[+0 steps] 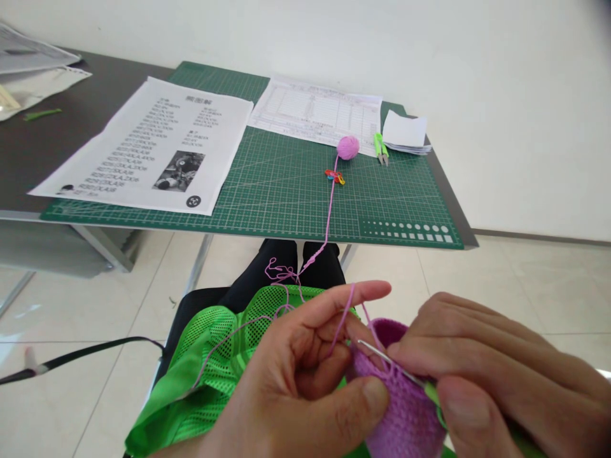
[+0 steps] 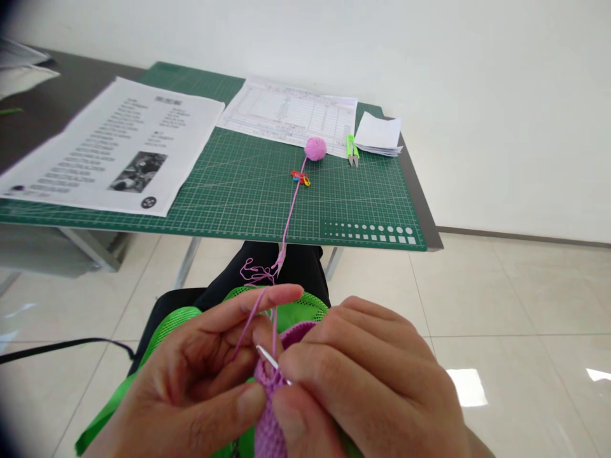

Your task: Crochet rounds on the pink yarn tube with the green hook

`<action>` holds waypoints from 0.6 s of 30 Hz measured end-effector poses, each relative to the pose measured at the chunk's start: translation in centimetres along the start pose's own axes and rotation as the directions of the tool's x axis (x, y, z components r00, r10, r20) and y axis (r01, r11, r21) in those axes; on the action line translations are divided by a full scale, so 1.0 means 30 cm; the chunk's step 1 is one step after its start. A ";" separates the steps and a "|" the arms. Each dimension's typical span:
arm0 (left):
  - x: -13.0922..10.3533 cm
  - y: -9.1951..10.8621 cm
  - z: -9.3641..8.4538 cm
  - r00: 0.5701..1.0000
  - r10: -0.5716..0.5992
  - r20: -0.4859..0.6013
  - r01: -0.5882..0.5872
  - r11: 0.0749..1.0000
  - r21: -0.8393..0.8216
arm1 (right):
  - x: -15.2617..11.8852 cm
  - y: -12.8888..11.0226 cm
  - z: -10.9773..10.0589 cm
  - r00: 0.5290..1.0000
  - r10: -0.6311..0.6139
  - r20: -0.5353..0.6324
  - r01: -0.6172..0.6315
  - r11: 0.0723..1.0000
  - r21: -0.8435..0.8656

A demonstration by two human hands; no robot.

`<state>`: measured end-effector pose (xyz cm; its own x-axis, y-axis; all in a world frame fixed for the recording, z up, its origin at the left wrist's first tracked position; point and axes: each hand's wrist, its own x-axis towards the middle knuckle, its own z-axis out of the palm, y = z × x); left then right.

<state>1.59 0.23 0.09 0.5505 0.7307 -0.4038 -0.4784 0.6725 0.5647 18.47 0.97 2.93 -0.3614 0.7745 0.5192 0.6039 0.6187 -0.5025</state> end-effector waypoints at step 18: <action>0.035 -0.108 0.055 0.788 0.467 -0.402 -0.389 0.883 0.264 | -0.050 0.030 0.111 0.987 -0.058 -0.147 0.037 0.988 -0.147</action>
<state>4.84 -1.37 -0.98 -0.0645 0.9370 -0.3433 -0.4560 0.2784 0.8453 17.19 0.80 -0.61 -0.2878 0.7093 0.6435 0.6880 0.6205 -0.3763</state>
